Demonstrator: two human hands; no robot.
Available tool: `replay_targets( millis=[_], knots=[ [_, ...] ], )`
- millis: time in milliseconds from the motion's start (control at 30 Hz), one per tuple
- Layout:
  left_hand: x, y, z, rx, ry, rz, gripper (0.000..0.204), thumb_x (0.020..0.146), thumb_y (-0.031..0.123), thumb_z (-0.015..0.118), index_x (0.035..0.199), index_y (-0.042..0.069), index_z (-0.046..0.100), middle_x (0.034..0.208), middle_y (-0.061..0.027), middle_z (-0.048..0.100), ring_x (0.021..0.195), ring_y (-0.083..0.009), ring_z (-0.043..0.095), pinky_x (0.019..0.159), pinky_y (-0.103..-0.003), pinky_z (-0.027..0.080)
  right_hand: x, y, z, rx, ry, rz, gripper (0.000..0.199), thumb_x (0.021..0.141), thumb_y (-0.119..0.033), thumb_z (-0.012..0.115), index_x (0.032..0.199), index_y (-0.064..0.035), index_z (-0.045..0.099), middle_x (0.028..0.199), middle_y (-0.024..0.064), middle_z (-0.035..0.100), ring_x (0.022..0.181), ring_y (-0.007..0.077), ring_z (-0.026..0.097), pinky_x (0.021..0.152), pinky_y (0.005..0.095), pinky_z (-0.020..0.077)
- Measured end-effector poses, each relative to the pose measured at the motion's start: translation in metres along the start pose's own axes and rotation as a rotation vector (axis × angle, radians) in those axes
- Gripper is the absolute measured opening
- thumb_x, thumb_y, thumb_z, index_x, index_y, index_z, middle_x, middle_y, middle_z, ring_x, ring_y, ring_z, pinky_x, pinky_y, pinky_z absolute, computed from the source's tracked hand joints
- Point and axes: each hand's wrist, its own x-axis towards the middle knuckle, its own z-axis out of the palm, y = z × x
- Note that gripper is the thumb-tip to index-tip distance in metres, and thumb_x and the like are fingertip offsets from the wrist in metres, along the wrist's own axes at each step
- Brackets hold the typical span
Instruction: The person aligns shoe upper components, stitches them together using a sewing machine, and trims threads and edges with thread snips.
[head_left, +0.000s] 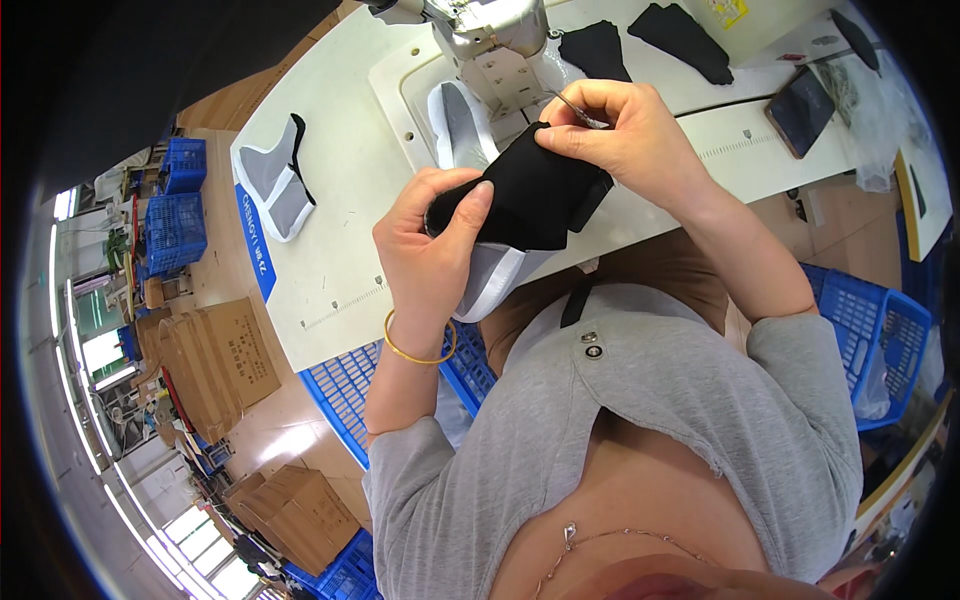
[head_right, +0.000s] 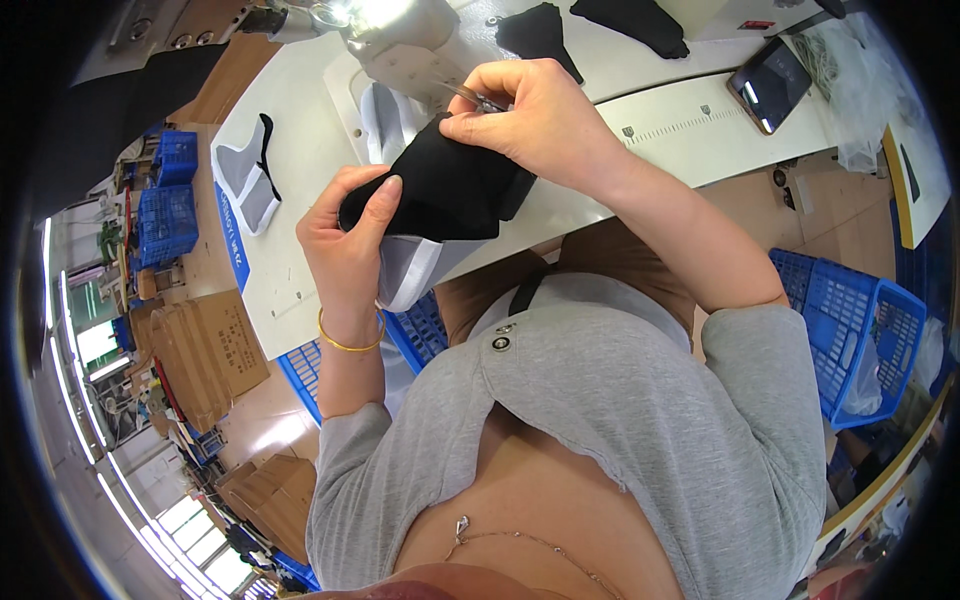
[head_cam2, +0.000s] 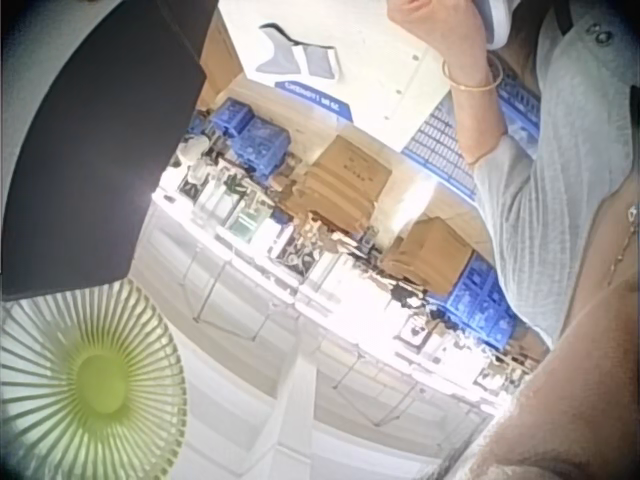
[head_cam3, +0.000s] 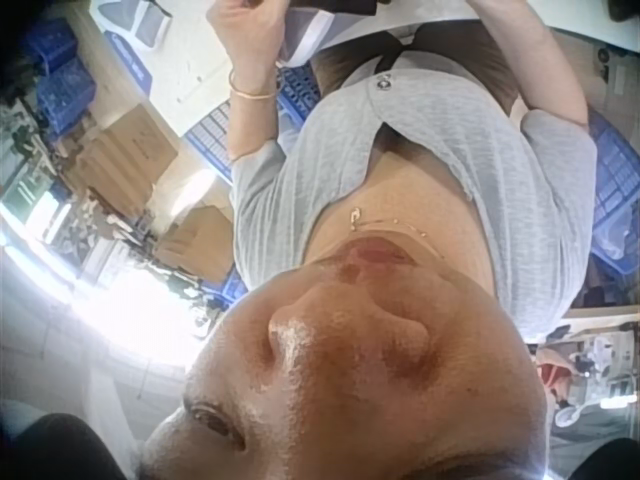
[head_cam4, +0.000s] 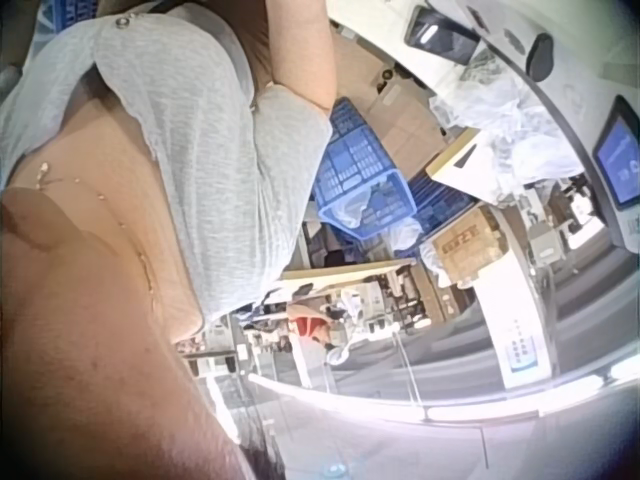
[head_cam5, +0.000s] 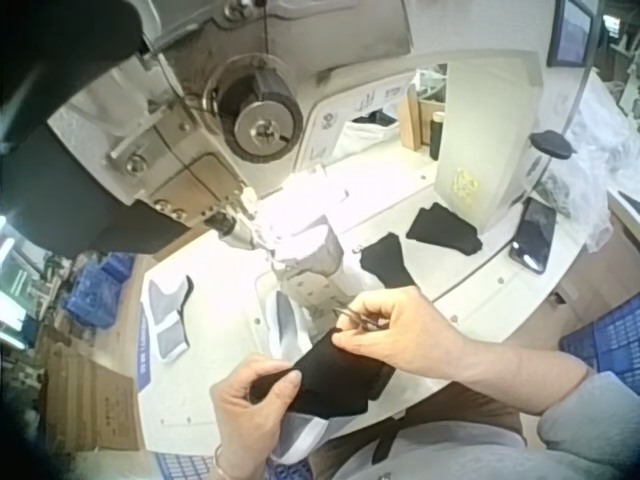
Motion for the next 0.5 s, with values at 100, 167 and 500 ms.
replay_targets(
  millis=[100,167,500],
  knots=[
    [-0.001,0.001,-0.002,-0.018,-0.02,-0.013,0.01,0.086,0.003,0.072,0.095,-0.001,0.07,0.082,-0.0029,0.064,0.075,-0.0082,0.056,0.071,-0.022,0.044,-0.002,0.0,0.001,0.003,-0.015,0.009,0.012,0.085,-0.01,0.073,0.085,-0.0012,0.065,0.082,-0.0034,0.062,0.077,0.0027,0.053,0.069,0.0198,0.0446],
    [0.0,0.002,-0.002,-0.025,-0.028,-0.017,0.01,0.086,0.003,0.071,0.095,-0.001,0.069,0.082,-0.0029,0.064,0.075,-0.0083,0.056,0.07,-0.022,0.044,-0.002,0.005,0.003,0.029,0.015,-0.009,0.015,0.084,-0.012,0.074,0.084,0.0,0.066,0.079,-0.001,0.063,0.076,0.0049,0.055,0.069,0.0222,0.0459],
    [0.051,0.045,-0.045,0.308,-0.335,0.113,0.008,0.081,-0.001,0.07,0.088,0.0,0.072,0.081,-0.0045,0.065,0.077,-0.0113,0.061,0.072,-0.023,0.047,-0.003,-0.026,0.001,-0.054,-0.181,-0.069,0.013,0.089,-0.009,0.067,0.088,0.0027,0.063,0.071,0.0013,0.062,0.07,0.007,0.055,0.065,0.0262,0.0462]
  ],
)
